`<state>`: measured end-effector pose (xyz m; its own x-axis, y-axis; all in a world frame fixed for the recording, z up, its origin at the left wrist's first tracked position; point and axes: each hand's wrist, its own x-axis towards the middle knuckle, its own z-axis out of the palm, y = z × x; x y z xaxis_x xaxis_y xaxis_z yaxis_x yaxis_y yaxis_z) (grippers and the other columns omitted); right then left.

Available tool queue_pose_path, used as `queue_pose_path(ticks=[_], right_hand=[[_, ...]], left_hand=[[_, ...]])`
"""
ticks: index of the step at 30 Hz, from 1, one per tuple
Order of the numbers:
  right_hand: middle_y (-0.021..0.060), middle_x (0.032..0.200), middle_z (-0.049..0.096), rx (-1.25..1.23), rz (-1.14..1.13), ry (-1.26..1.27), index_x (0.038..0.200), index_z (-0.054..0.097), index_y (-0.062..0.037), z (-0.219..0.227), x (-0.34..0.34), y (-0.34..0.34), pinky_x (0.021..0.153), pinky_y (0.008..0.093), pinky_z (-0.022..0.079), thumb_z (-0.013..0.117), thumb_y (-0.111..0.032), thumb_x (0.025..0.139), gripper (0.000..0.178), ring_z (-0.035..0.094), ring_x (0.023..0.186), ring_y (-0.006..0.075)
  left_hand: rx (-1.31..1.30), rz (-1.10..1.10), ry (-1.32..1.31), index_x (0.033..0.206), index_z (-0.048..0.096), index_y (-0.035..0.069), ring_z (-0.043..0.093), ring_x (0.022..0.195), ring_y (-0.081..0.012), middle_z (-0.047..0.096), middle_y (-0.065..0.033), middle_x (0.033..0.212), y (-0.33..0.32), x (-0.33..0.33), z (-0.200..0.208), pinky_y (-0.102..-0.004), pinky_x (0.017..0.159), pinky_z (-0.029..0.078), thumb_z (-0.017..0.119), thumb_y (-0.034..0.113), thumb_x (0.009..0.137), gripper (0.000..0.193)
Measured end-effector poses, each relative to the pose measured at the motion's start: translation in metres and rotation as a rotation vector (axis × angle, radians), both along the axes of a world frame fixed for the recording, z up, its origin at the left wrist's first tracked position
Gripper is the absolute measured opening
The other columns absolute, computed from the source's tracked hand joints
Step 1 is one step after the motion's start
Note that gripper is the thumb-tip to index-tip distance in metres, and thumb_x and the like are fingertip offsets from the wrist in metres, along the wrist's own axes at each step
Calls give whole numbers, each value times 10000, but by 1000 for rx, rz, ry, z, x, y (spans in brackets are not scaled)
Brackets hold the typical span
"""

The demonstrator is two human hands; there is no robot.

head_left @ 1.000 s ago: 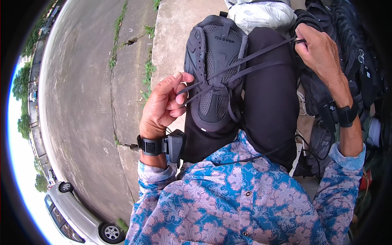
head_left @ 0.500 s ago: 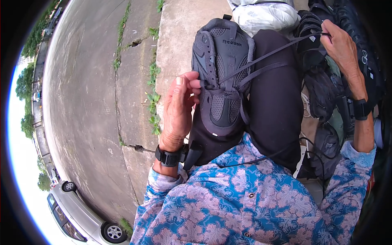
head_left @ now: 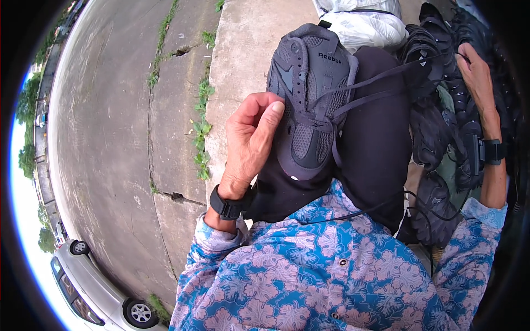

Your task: The recorder is lacing a shoe as part of a manufacturing process.

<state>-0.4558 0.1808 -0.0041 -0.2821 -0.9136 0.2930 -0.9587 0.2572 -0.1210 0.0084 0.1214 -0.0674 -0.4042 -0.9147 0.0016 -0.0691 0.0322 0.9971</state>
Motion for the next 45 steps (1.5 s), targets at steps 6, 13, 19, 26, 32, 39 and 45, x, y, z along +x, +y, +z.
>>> queue_pose_path(ticks=[6,13,19,26,32,39,45], right_hand=[[84,759,561,12,531,-289,908,561,-22,11,153,-8,657,320,444,650,-71,818,135,544,660,234],[84,777,606,12,683,-136,882,608,-65,-6,192,-8,718,383,426,694,-81,770,142,611,754,284],[90,750,592,-22,655,-76,833,571,-56,-8,193,-9,712,381,421,678,-68,775,122,607,722,290],[92,744,586,-42,641,-127,831,570,-54,-13,193,-8,721,386,423,671,-58,772,117,607,732,299],[88,737,581,-72,634,-140,830,570,-55,-15,195,-6,734,387,421,670,-54,770,117,610,745,293],[66,765,623,-184,627,-336,860,586,-59,-16,208,-2,724,376,413,682,-68,755,142,630,756,271],[66,722,614,-108,682,-401,799,616,-56,-24,232,1,704,383,405,689,-82,715,115,617,701,276]], left_hand=[[-484,-298,-240,922,703,20,660,720,-265,664,-121,810,-12,-21,35,-328,638,524,697,42,833,92],[-599,-338,-452,913,674,43,654,732,-344,641,-123,799,-18,-21,44,-393,638,534,690,51,819,95],[-747,-373,-542,915,608,61,632,729,-353,622,-118,824,-20,-23,44,-420,607,511,665,94,850,93],[-709,-527,-547,938,656,36,667,762,-322,660,-122,833,-15,-38,57,-363,664,536,705,33,808,139],[-705,-574,-530,927,658,38,665,725,-336,654,-139,782,-20,-43,58,-360,648,539,709,24,797,141],[-307,-460,-406,901,636,14,555,628,-82,594,0,702,-14,-39,51,-239,579,448,648,9,855,48],[-341,-377,-324,880,647,27,609,582,-183,613,-103,689,-10,-40,40,-289,544,475,653,15,827,54]])
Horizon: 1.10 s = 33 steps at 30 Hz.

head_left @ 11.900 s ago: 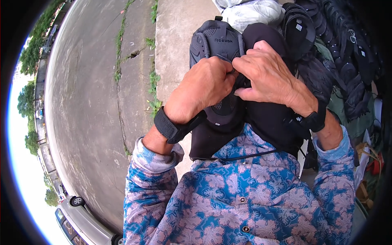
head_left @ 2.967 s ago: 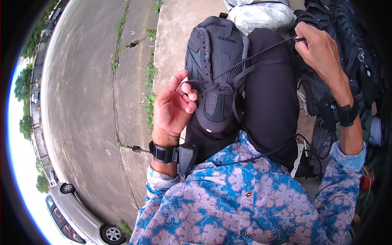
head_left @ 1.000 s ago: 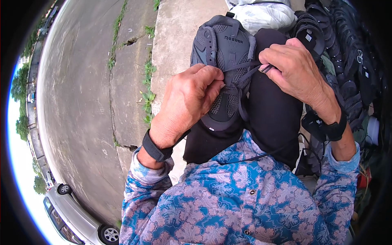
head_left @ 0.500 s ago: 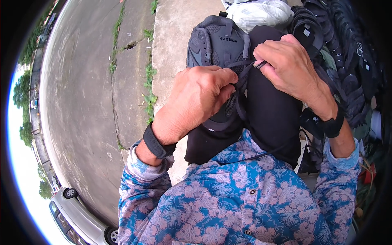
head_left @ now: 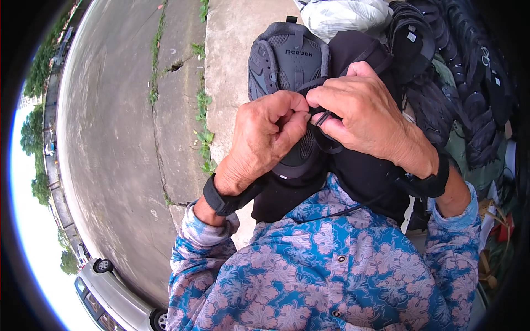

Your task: The recorder is lacing a shoe as part of a manufacturing process.

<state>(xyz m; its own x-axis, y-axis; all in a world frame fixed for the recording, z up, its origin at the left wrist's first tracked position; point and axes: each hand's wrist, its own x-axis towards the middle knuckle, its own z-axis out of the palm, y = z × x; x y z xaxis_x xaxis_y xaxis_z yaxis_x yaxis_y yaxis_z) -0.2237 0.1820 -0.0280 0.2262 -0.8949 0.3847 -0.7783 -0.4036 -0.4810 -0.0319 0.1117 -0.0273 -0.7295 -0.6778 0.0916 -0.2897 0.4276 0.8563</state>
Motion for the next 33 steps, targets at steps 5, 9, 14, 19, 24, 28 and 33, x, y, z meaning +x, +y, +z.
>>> queue_pose_path(ticks=[5,9,14,19,24,28,33], right_hand=[[67,691,608,13,-18,14,778,617,-58,-1,5,-2,693,385,408,680,-63,695,105,617,683,269],[62,675,601,-114,-39,7,758,601,-59,0,9,-2,683,384,420,682,-56,682,111,626,684,261],[61,680,600,-128,-31,23,770,593,-65,2,8,1,688,385,427,688,-55,675,135,636,699,259],[69,708,605,-75,-134,68,821,585,-64,6,-1,5,713,386,419,714,-88,744,152,631,709,260],[75,713,595,-5,-110,261,815,569,-67,12,-18,7,717,384,403,715,-96,775,154,624,720,267],[81,713,584,-7,-106,289,810,556,-63,12,-23,6,707,385,401,691,-71,786,137,612,720,279],[103,747,579,-70,-171,470,865,537,-56,27,-59,8,700,393,403,639,-40,819,113,607,755,303]], left_hand=[[14,7,45,920,662,21,640,596,-231,639,-135,719,-1,1,-3,-311,557,495,663,51,846,79],[-83,3,84,932,667,23,630,585,-281,630,-148,705,-6,-3,-3,-339,554,497,671,82,853,99],[-54,-151,-181,1020,685,22,580,622,-99,636,-60,683,-11,2,15,-273,584,480,701,71,872,156],[38,-97,-111,975,678,14,531,600,-78,603,-37,655,-9,5,11,-260,554,451,719,58,859,131],[57,-124,-117,941,669,12,519,608,-61,583,-28,652,-7,3,15,-246,546,437,731,56,851,118],[-12,-215,-74,949,670,13,550,597,-82,608,-48,664,2,-2,28,-251,542,445,741,58,843,135],[-36,-312,-23,957,670,13,643,617,-136,631,-84,698,11,-9,24,-273,543,487,741,59,838,146]])
